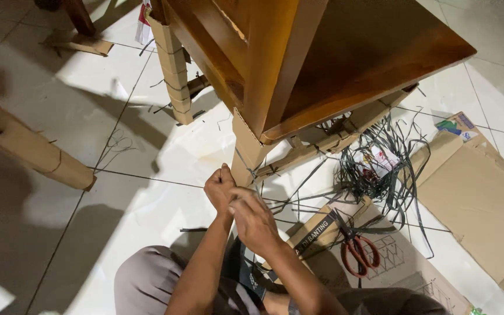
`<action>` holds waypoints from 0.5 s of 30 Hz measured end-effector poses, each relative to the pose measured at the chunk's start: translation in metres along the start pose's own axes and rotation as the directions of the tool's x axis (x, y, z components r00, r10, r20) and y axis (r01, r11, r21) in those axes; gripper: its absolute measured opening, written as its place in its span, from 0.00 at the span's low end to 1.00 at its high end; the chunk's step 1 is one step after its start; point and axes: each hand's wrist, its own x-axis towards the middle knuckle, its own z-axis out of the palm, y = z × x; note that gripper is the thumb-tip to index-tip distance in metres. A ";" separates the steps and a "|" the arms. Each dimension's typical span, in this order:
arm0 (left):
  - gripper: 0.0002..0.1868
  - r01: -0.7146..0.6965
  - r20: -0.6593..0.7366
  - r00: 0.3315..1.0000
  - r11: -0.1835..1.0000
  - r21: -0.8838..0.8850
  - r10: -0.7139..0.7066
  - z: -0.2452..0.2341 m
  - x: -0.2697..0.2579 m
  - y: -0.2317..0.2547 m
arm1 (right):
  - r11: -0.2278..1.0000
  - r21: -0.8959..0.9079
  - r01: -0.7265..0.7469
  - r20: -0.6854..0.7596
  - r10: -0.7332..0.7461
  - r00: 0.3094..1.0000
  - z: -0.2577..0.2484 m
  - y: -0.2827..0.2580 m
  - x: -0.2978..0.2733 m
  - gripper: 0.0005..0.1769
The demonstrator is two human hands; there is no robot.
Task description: Wrapping wooden chair legs with cardboard and securing them with plastic ties
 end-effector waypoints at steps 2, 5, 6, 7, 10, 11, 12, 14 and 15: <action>0.28 0.004 -0.015 1.000 1.000 -0.030 -0.004 0.000 -0.002 0.007 | 0.998 0.049 -0.042 0.046 0.040 0.998 -0.004 -0.010 0.015 0.08; 0.28 0.002 -0.024 1.000 0.999 -0.050 -0.003 -0.002 -0.004 0.012 | 0.971 0.116 -0.207 0.112 0.195 0.974 0.020 0.017 -0.006 0.10; 0.29 -0.004 -0.020 1.000 0.999 -0.042 0.003 -0.003 -0.003 0.014 | 0.937 0.134 -0.322 0.133 0.305 0.943 0.033 0.033 -0.019 0.11; 0.29 -0.002 -0.020 1.000 0.999 -0.041 0.001 -0.002 0.000 0.009 | 0.937 0.134 -0.324 0.135 0.306 0.942 0.030 0.030 -0.016 0.11; 0.29 -0.088 -0.013 0.996 0.996 -0.002 0.088 0.002 0.011 -0.009 | 0.856 0.123 -0.501 0.143 0.485 0.863 0.027 0.023 -0.009 0.12; 0.29 -0.140 -0.025 0.990 0.990 0.015 0.140 0.004 0.015 -0.017 | 0.831 0.114 -0.544 0.161 0.525 0.836 0.027 0.021 -0.008 0.13; 0.28 -0.191 -0.035 0.981 0.981 0.032 0.192 0.005 0.019 -0.026 | 0.804 0.105 -0.586 0.179 0.564 0.806 0.028 0.020 -0.007 0.13; 0.28 -0.227 -0.028 0.973 0.972 0.053 0.229 0.004 0.019 -0.024 | 0.770 0.180 -0.613 0.150 0.594 0.790 0.018 0.010 -0.001 0.12; 0.27 -0.266 -0.027 0.963 0.961 0.069 0.269 0.003 0.021 -0.023 | 0.737 0.256 -0.626 0.124 0.617 0.777 0.013 0.006 0.004 0.11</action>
